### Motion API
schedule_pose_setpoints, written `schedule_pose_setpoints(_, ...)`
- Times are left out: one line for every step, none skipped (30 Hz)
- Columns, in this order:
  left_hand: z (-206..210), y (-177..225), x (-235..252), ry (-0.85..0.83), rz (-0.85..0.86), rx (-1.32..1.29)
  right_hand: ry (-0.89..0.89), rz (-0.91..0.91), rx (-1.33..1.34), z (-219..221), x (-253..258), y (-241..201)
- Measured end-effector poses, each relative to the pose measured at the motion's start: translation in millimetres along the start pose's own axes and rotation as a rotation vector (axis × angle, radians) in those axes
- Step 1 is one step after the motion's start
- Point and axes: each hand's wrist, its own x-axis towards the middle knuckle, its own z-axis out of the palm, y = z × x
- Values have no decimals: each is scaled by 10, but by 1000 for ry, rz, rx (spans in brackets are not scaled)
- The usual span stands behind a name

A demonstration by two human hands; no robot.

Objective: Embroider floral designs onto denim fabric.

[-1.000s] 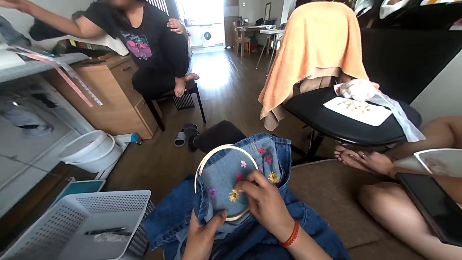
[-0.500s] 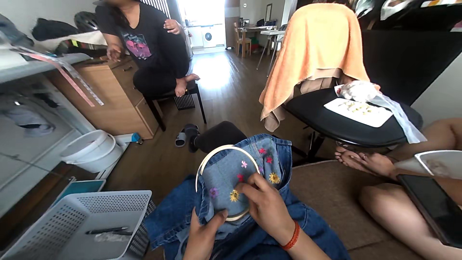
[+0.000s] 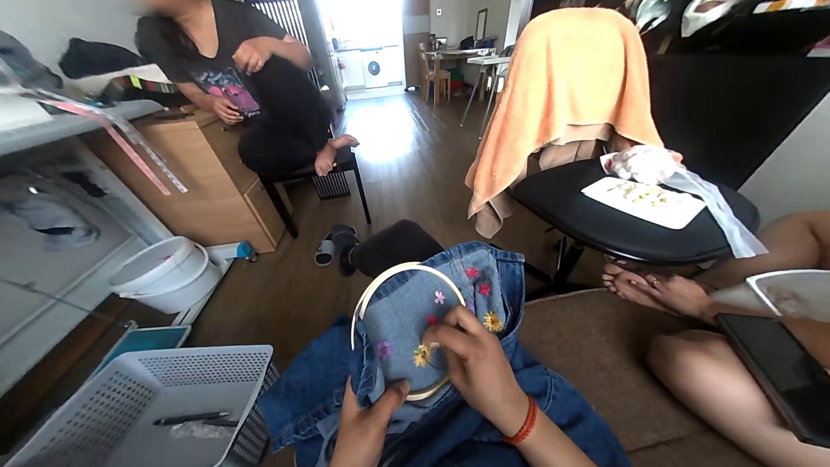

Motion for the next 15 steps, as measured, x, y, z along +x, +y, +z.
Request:
schedule_pose_setpoints(0,1,1,-3,0,-3,-4,14,20,-3,5,4)
schedule_pose_setpoints(1,5,2,-3,-1,-1,-5,22,36,-4,10,7)
schedule_pose_setpoints(1,12,1,-4,-4,-1,-4,25,52,-6,17,10)
schedule_pose_setpoints(2,18,3,-7,-6,-2,-3,28,72,-9,23,14)
schedule_pose_setpoints(2,22,5,-8,-9,-5,-4,33,95,-13,26,18)
schedule_pose_setpoints(2,27,6,-7,-13,-8,-8,40,116,-16,28,20)
schedule_pose_setpoints(2,35,5,-8,-19,-8,-14,51,132,-17,31,21)
schedule_pose_setpoints(2,42,5,-11,-24,-8,-22,63,146,-19,33,22)
schedule_pose_setpoints(1,49,6,-13,-31,-8,-30,76,160,-22,35,25)
schedule_pose_setpoints(-1,56,7,-17,-38,-6,-40,89,175,-28,38,27)
schedule_pose_setpoints(-5,61,8,-21,-41,-5,-49,103,189,-33,40,31)
schedule_pose_setpoints(-6,64,7,-24,-40,-6,-59,118,202,-38,41,33)
schedule_pose_setpoints(-4,65,5,-23,-38,-11,-64,127,213,-41,40,35)
schedule_pose_setpoints(-1,66,5,-21,-39,-15,-67,133,221,-42,42,38)
schedule_pose_setpoints(2,65,5,-19,-39,-17,-70,135,225,-43,43,39)
